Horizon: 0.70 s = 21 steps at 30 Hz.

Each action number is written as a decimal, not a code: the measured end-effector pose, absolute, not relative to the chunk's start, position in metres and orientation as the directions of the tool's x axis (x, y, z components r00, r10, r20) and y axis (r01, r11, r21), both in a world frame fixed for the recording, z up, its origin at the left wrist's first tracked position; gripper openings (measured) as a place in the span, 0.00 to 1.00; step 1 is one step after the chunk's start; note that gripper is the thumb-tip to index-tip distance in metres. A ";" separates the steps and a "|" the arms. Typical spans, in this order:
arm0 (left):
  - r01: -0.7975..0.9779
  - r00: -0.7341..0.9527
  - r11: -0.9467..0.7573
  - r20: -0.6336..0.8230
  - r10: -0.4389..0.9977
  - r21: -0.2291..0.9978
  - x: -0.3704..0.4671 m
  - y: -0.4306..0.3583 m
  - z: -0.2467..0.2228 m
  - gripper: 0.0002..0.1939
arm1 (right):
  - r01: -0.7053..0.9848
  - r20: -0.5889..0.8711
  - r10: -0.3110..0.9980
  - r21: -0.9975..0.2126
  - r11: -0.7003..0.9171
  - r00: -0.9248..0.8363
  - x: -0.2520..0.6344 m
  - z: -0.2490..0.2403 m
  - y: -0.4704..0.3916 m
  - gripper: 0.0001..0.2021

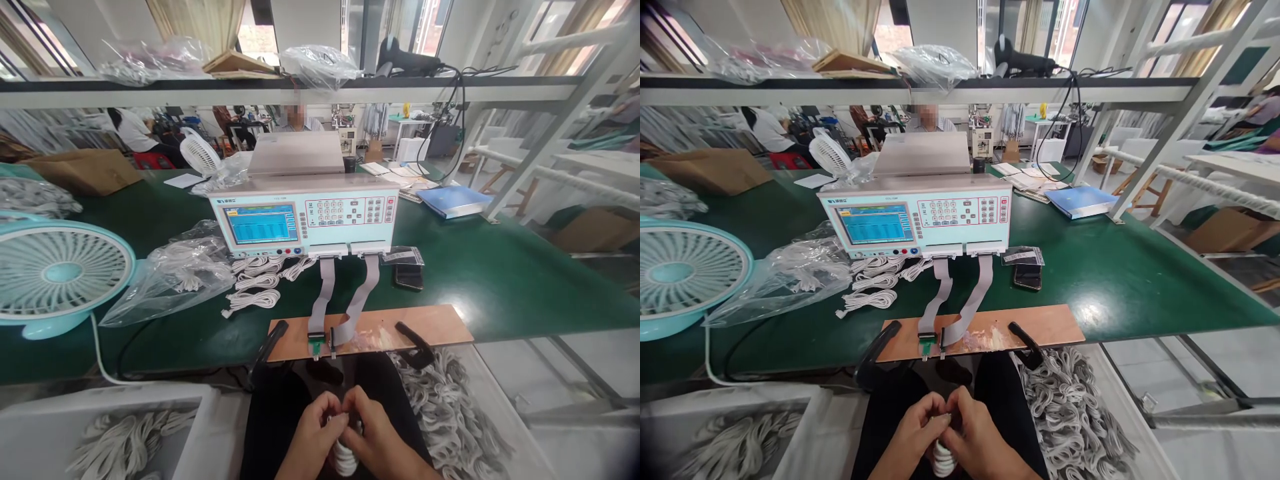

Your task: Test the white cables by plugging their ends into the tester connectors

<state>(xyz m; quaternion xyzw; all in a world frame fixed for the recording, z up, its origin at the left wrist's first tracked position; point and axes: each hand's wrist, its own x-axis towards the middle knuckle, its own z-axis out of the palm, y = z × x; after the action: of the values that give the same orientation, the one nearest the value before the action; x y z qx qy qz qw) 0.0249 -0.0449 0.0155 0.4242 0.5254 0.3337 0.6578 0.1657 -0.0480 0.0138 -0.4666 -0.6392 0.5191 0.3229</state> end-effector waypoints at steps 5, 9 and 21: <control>-0.160 0.259 0.625 -0.579 0.773 0.764 0.024 -0.051 0.010 0.10 | 0.311 -0.057 0.948 -0.949 0.045 -0.313 0.161 0.006 -0.055 0.11; -0.447 0.341 0.711 -0.632 0.696 0.542 0.018 -0.054 0.011 0.10 | 0.430 0.062 0.928 -0.873 0.229 -0.367 0.163 0.007 -0.057 0.12; -0.686 0.297 0.569 -0.540 0.787 0.453 0.031 -0.046 0.000 0.12 | 0.515 0.202 0.785 -0.656 0.552 -0.585 0.161 0.020 -0.032 0.02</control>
<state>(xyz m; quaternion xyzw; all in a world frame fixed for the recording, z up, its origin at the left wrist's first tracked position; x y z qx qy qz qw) 0.0311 -0.0456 0.0003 0.0677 0.3755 0.4591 0.8023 0.1611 -0.0318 0.0200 -0.3840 -0.8463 0.2764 0.2448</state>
